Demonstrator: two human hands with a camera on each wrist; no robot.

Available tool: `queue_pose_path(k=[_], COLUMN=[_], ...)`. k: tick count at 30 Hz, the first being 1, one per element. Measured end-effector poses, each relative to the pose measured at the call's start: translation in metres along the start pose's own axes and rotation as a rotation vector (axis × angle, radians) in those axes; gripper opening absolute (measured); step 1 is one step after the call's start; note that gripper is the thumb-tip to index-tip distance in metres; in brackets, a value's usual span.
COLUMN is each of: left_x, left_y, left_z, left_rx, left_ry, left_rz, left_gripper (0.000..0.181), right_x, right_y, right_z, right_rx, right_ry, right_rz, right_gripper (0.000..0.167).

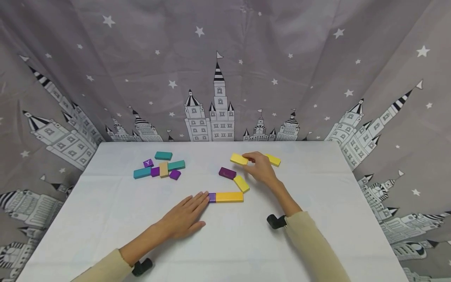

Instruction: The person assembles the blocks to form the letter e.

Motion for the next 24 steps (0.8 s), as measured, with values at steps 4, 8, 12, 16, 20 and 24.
queue_pose_path(k=[4, 8, 12, 16, 20, 24], left_x=[0.0, 0.0, 0.0, 0.001, 0.001, 0.001], left_y=[0.0, 0.0, 0.0, 0.0, 0.0, 0.0], left_z=[0.0, -0.001, 0.0, -0.001, -0.001, 0.0], left_rx=[-0.004, -0.009, -0.006, 0.013, 0.02, 0.022], left_ry=[0.002, 0.001, 0.009, 0.002, -0.005, -0.002], left_rz=[-0.002, -0.01, -0.011, -0.001, 0.003, 0.001], left_gripper=[0.074, 0.074, 0.074, 0.075, 0.075, 0.075], right_x=[0.007, 0.014, 0.018, 0.021, 0.024, 0.024], right_y=[-0.01, -0.019, -0.028, -0.035, -0.041, -0.043], right_z=[-0.016, -0.031, -0.046, -0.058, -0.068, -0.076], right_rx=[0.043, 0.087, 0.12, 0.144, 0.174, 0.202], right_ry=[-0.012, -0.007, 0.0, -0.008, -0.005, 0.01], right_rz=[0.005, 0.02, 0.033, 0.043, 0.059, 0.066], right_gripper=[0.037, 0.037, 0.037, 0.037, 0.037, 0.037])
Point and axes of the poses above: each hand's wrist, its own y-axis away from the middle knuckle, its own z-axis out of the back of the hand, x = y × z, the point moved 5 cm from there along -y, towards the middle knuckle, and after that the axes turned 10 degrees about z, right-handed, at the moved point
